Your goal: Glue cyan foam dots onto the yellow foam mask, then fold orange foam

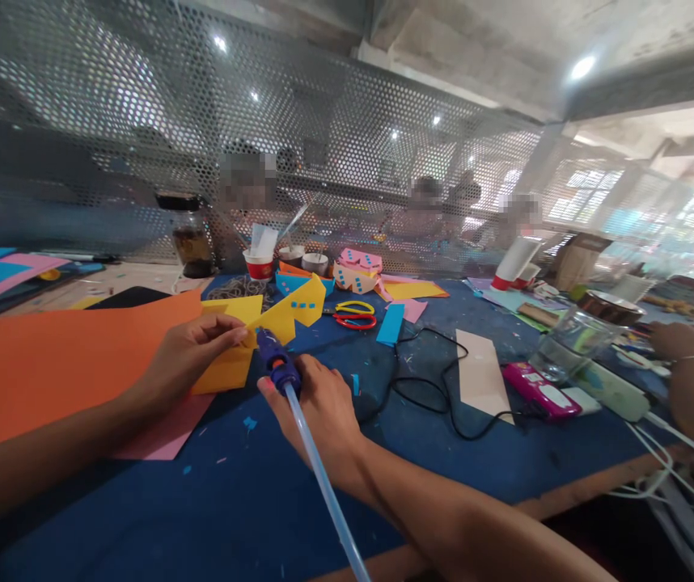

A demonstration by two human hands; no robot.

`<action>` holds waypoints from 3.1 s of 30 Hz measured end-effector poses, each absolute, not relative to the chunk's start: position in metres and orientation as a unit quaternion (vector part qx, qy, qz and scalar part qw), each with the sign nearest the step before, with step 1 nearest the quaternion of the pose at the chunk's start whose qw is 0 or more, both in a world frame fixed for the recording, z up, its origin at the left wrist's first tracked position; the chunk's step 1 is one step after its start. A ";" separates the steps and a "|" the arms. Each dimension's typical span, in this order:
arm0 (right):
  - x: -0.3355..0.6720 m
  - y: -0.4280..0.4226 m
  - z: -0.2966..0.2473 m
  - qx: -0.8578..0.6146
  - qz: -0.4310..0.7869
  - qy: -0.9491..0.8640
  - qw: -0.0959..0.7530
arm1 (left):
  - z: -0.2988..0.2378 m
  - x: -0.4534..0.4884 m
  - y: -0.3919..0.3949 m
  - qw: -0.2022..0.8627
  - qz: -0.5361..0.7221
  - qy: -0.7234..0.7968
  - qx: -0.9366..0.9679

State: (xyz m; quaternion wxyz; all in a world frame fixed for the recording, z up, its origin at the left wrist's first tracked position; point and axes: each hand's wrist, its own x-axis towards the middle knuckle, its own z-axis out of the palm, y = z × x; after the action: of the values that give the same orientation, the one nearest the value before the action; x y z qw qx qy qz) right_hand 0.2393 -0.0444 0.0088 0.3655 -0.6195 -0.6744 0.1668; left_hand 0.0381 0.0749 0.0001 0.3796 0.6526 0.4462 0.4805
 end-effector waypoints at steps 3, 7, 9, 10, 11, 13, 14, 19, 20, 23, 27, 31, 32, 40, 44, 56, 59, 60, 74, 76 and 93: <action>0.241 -0.045 0.008 -0.598 0.198 -0.659 0.411 | 0.002 0.038 0.074 0.381 0.480 0.446 0.652; 0.243 -0.048 0.015 -0.575 0.265 -0.625 0.457 | 0.005 0.038 0.071 0.385 0.475 0.449 0.651; 0.246 -0.049 0.020 -0.577 0.290 -0.608 0.462 | 0.007 0.038 0.070 0.390 0.471 0.458 0.645; 0.248 -0.050 0.023 -0.577 0.297 -0.605 0.462 | 0.008 0.039 0.069 0.392 0.472 0.461 0.642; 0.252 -0.049 0.026 -0.577 0.303 -0.604 0.458 | 0.008 0.039 0.069 0.391 0.473 0.462 0.640; 0.260 -0.048 0.031 -0.576 0.320 -0.607 0.444 | 0.009 0.039 0.070 0.383 0.475 0.464 0.642; 0.265 -0.048 0.033 -0.576 0.326 -0.610 0.436 | 0.009 0.039 0.071 0.379 0.473 0.465 0.645; 0.287 -0.045 0.037 -0.563 0.285 -0.654 0.417 | 0.007 0.035 0.077 0.353 0.459 0.466 0.668; 0.290 -0.044 0.035 -0.557 0.281 -0.663 0.414 | 0.007 0.034 0.078 0.350 0.457 0.466 0.672; 0.296 -0.042 0.022 -0.539 0.295 -0.679 0.401 | 0.006 0.032 0.079 0.361 0.453 0.464 0.670; 0.299 -0.040 0.006 -0.524 0.256 -0.742 0.331 | 0.005 0.032 0.078 0.376 0.449 0.458 0.668; 0.300 -0.041 0.003 -0.499 0.156 -0.803 0.285 | 0.004 0.032 0.079 0.381 0.444 0.455 0.671; 0.300 -0.042 0.003 -0.499 0.153 -0.804 0.285 | 0.003 0.032 0.080 0.384 0.443 0.455 0.670; 0.296 -0.045 0.007 -0.541 0.249 -0.726 0.343 | 0.006 0.032 0.074 0.394 0.443 0.447 0.670; 0.295 -0.046 0.010 -0.521 0.270 -0.729 0.354 | 0.008 0.034 0.071 0.399 0.437 0.450 0.669; 0.294 -0.042 0.003 -0.534 0.236 -0.730 0.357 | 0.003 0.033 0.075 0.406 0.429 0.441 0.676; 0.295 -0.042 0.002 -0.516 0.219 -0.749 0.354 | 0.004 0.034 0.075 0.413 0.432 0.437 0.672; 0.296 -0.042 0.002 -0.510 0.217 -0.754 0.351 | 0.004 0.034 0.076 0.413 0.433 0.437 0.671; 0.296 -0.040 0.000 -0.510 0.161 -0.781 0.322 | 0.001 0.033 0.078 0.411 0.427 0.437 0.676; 0.295 -0.039 0.000 -0.512 0.170 -0.773 0.333 | 0.003 0.034 0.077 0.411 0.427 0.438 0.676; 0.295 -0.033 -0.012 -0.501 0.135 -0.773 0.364 | 0.008 0.035 0.072 0.403 0.410 0.446 0.686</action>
State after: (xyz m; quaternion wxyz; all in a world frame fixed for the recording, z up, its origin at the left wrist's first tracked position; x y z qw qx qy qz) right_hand 0.2948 -0.0326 -0.0116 0.3643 -0.5008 -0.7734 0.1353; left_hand 0.0352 0.0723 0.0079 0.4035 0.6856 0.4461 0.4100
